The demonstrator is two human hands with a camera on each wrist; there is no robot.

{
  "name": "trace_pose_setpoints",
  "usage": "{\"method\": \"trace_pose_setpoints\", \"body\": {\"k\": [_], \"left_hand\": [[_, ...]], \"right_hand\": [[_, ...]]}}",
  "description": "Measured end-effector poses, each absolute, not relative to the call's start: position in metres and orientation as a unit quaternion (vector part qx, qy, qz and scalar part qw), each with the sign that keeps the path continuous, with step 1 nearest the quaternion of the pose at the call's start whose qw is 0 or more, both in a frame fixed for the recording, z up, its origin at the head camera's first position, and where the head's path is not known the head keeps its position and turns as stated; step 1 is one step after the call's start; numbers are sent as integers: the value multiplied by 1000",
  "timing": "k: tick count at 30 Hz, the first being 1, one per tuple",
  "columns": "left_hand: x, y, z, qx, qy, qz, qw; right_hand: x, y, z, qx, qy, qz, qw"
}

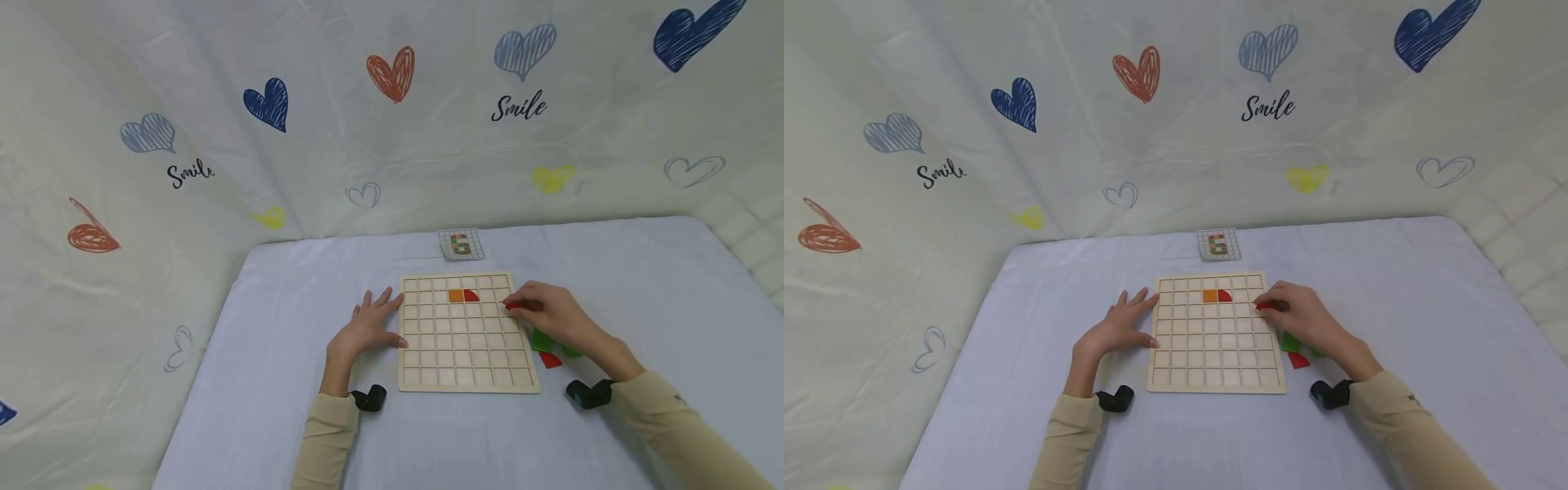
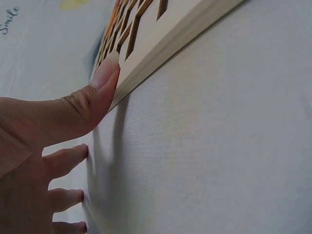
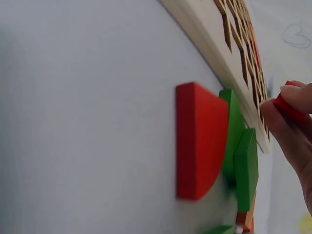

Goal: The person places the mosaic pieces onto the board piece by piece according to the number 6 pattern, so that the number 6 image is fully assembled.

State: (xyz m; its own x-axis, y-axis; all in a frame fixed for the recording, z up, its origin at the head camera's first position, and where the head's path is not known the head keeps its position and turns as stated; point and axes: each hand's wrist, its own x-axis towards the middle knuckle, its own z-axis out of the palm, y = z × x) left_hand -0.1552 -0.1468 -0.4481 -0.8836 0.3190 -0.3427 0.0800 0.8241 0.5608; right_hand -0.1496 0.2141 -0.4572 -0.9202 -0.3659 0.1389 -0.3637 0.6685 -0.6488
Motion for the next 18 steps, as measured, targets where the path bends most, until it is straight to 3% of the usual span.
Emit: {"method": "trace_pose_setpoints", "body": {"k": [9,18], "left_hand": [[-156,-147,-448,105,930,278,216],[-156,-147,-449,103,931,274,218]], "right_hand": [[-162,198,-454,-199,902,-381,37],[-174,184,-452,-260,896,-359,5]]}}
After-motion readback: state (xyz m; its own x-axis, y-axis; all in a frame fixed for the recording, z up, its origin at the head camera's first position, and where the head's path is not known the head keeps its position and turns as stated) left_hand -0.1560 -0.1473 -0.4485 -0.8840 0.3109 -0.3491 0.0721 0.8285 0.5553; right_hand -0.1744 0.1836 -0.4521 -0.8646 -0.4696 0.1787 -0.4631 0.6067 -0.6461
